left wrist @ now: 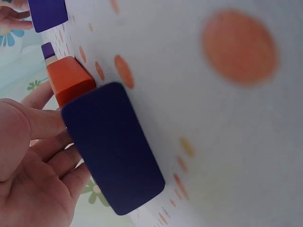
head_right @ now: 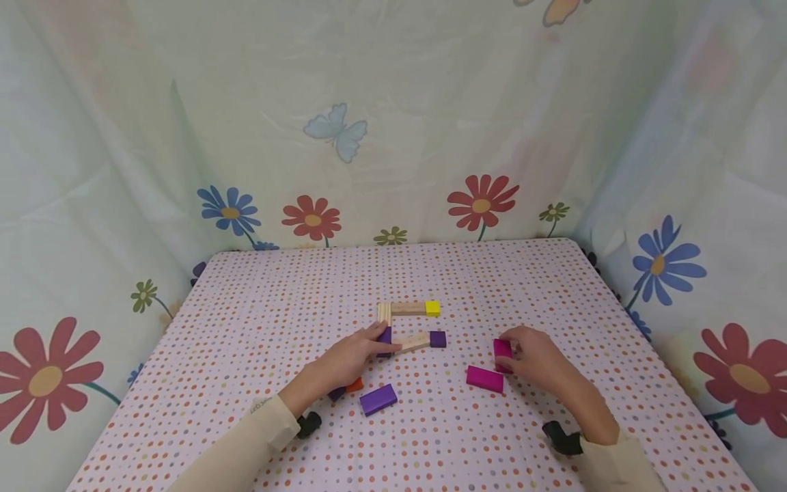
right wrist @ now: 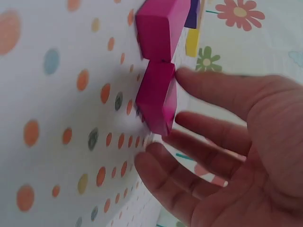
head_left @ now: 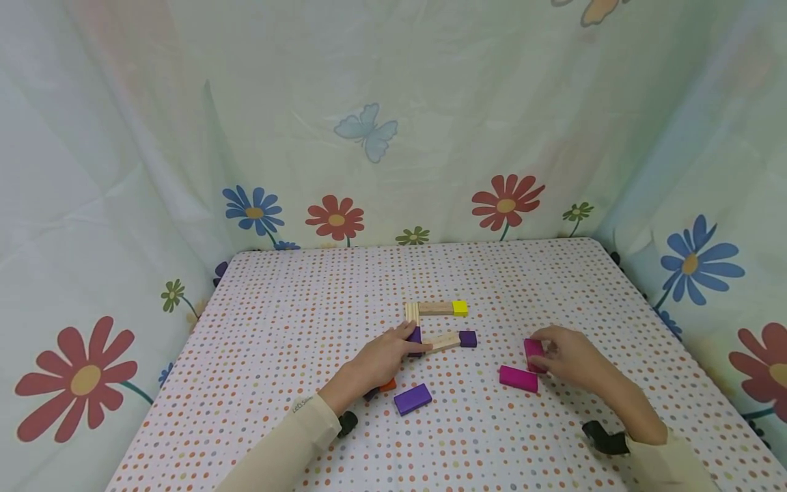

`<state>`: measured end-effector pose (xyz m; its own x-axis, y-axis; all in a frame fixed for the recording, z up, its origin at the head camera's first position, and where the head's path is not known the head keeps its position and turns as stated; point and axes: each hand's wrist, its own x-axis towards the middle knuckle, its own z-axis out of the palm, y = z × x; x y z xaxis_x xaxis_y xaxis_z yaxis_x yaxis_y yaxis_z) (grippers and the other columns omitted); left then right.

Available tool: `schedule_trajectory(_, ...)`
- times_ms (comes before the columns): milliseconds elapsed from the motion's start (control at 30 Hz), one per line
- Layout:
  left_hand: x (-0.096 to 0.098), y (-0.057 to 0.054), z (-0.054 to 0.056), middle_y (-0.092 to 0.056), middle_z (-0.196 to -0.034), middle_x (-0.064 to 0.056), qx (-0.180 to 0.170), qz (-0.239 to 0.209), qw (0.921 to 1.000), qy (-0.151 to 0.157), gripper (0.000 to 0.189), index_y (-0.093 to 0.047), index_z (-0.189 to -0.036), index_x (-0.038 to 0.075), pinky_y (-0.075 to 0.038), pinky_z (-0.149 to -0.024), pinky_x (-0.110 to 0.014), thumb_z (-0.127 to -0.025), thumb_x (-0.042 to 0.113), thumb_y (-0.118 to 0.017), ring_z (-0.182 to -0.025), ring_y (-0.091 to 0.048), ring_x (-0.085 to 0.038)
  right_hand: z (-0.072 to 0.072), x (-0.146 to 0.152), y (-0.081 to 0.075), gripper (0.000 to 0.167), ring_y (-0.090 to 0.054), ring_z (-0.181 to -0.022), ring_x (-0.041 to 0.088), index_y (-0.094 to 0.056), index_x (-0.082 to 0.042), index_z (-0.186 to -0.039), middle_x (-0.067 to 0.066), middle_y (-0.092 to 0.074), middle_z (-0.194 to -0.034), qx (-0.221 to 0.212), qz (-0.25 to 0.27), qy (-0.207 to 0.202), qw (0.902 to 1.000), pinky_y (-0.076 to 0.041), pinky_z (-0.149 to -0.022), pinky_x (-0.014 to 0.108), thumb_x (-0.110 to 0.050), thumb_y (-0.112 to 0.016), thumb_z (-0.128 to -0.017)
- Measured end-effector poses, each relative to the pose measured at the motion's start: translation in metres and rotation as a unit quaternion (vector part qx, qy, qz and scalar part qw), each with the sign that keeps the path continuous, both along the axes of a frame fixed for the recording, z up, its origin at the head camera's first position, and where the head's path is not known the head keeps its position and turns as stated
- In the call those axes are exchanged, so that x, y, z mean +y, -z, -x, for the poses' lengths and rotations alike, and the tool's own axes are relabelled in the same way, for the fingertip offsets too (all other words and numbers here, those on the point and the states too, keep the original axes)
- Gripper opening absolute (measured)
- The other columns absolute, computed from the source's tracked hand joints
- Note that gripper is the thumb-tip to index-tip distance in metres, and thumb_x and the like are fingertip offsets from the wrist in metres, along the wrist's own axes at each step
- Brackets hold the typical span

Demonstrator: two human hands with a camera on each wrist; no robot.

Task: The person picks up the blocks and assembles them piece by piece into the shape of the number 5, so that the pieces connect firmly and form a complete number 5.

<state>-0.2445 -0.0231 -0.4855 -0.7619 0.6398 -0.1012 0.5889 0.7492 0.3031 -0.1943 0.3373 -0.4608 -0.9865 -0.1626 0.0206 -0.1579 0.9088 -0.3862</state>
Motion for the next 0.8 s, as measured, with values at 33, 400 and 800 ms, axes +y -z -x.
schedule_trajectory(33, 0.000, 0.000, 0.000, -0.029, -0.176, -0.009, -0.001, 0.000, 1.0000, -0.001, 0.071, -0.059, -0.151, 0.037, -0.045, -0.122, -0.053, -0.101, -0.013, -0.054, -0.163, -0.031, -0.031, -0.001, 0.001, 0.001, 0.043, -0.069, -0.088, 0.026, -0.071, 0.011, -0.121, 0.019, -0.074, -0.105, -0.003, 0.005, -0.003, 1.0000, -0.059, -0.073, 0.043, -0.014, -0.085, -0.088)
schedule_trajectory(400, 0.000, -0.001, -0.001, -0.028, -0.176, -0.009, -0.004, -0.001, 1.0000, -0.002, 0.070, -0.059, -0.152, 0.037, -0.045, -0.122, -0.054, -0.101, -0.012, -0.054, -0.163, -0.030, -0.031, -0.005, 0.013, 0.000, 0.060, -0.073, -0.095, 0.028, -0.063, 0.009, -0.138, 0.025, -0.073, -0.120, -0.051, 0.013, -0.032, 0.9981, -0.063, -0.075, 0.042, -0.011, -0.086, -0.086)
schedule_trajectory(800, 0.000, -0.002, -0.001, -0.028, -0.176, -0.008, -0.006, -0.002, 1.0000, -0.002, 0.072, -0.059, -0.152, 0.037, -0.045, -0.121, -0.054, -0.100, -0.013, -0.055, -0.163, -0.030, -0.031, -0.007, 0.014, 0.001, 0.058, -0.073, -0.097, 0.028, -0.063, 0.009, -0.137, 0.032, -0.067, -0.133, -0.047, 0.026, -0.036, 0.9979, -0.063, -0.077, 0.042, -0.008, -0.085, -0.087)
